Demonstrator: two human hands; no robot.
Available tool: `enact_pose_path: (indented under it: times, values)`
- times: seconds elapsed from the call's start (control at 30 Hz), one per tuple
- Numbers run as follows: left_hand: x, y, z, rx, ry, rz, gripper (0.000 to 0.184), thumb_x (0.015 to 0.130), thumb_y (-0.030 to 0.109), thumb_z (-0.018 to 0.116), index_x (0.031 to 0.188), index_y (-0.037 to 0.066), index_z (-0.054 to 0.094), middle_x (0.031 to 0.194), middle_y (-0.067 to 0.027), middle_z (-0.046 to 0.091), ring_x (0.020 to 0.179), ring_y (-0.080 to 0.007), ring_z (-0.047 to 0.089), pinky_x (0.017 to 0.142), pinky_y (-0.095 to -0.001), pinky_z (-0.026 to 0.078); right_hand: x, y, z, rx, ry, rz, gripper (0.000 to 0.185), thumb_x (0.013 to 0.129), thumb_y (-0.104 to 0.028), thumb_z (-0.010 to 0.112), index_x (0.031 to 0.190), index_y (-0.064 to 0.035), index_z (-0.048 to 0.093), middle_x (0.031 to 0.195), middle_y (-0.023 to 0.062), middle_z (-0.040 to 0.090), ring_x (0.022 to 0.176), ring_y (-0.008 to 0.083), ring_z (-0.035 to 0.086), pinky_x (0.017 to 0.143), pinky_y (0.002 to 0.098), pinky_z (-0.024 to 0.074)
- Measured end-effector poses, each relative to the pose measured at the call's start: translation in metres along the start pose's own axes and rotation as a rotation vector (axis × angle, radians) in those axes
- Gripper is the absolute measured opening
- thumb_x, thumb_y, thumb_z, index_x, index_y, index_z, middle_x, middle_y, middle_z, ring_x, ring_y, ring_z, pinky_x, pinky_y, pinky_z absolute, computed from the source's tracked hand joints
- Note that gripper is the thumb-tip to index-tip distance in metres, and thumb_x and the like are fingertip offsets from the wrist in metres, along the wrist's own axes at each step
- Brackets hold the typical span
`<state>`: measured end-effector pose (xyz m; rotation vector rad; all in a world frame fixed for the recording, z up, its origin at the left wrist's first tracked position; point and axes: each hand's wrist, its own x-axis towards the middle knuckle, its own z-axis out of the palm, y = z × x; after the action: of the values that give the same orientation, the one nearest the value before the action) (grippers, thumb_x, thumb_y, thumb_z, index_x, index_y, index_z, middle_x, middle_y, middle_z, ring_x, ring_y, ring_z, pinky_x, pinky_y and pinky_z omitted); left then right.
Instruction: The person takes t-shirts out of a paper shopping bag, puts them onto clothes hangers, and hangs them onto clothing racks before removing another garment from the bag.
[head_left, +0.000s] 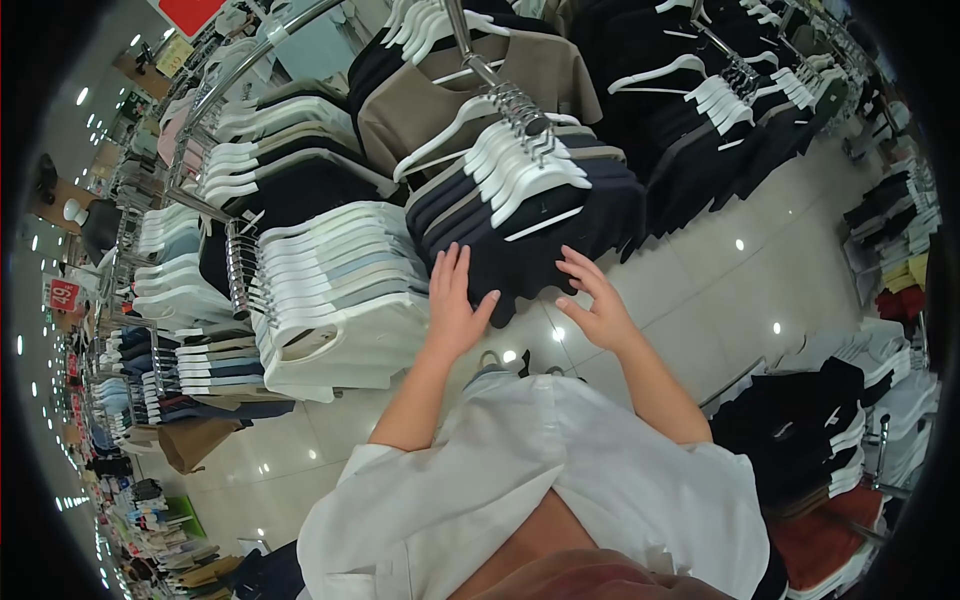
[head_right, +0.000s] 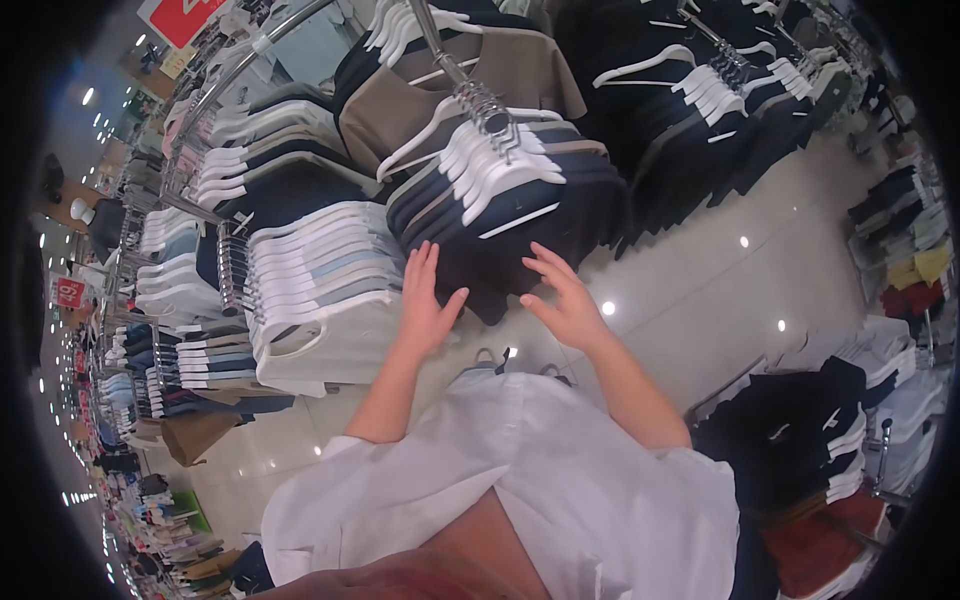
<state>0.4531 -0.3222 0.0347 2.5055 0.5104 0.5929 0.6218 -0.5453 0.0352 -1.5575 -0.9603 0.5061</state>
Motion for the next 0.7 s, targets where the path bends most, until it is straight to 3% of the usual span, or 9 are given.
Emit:
enact_pose_path:
  times: [0.17,0.33,0.53,0.7]
  values:
    - [0.019,-0.003,0.017,0.1,-0.028,0.019,0.088,0.092,0.036,0.074,0.162,0.003,0.032,0.168,-0.0222,0.028,0.156,-0.0466,0.022,0.123,-0.0628,0.02,-0.019,0.021,-0.027,0.032,0.123,0.054,0.056,0.094,-0.015,0.074,0.146,-0.0062,0.057,0.164,0.0116,0.042,0.144,0.0294,0.048,0.113,0.0432,0.0456]
    - [0.036,-0.007,0.024,0.149,-0.131,0.029,0.089,0.09,0.035,0.076,0.161,0.003,0.032,0.168,-0.023,0.026,0.155,-0.0472,0.022,0.123,-0.0634,0.019,-0.015,0.018,-0.044,-0.072,0.126,0.077,0.055,0.096,-0.009,0.07,0.149,-0.007,0.054,0.164,0.011,0.042,0.147,0.0277,0.046,0.114,0.0445,0.0443]
    - [0.067,-0.01,0.011,0.213,-0.132,0.089,0.088,0.09,0.034,0.077,0.16,0.002,0.033,0.168,-0.0232,0.027,0.155,-0.0464,0.022,0.124,-0.064,0.016,0.008,0.011,-0.052,-0.197,0.077,0.117,0.058,0.097,-0.013,0.071,0.15,-0.0064,0.051,0.163,0.0116,0.043,0.146,0.029,0.047,0.112,0.0445,0.0458]
    - [0.082,-0.02,0.031,0.158,0.002,0.065,0.083,0.093,0.036,0.074,0.159,0.002,0.035,0.167,-0.0236,0.028,0.153,-0.048,0.024,0.123,-0.0646,0.017,0.059,0.015,-0.062,-0.421,0.113,-0.079,0.061,0.096,-0.017,0.071,0.151,-0.0023,0.048,0.164,0.0191,0.04,0.149,0.0396,0.041,0.12,0.0448,0.0357]
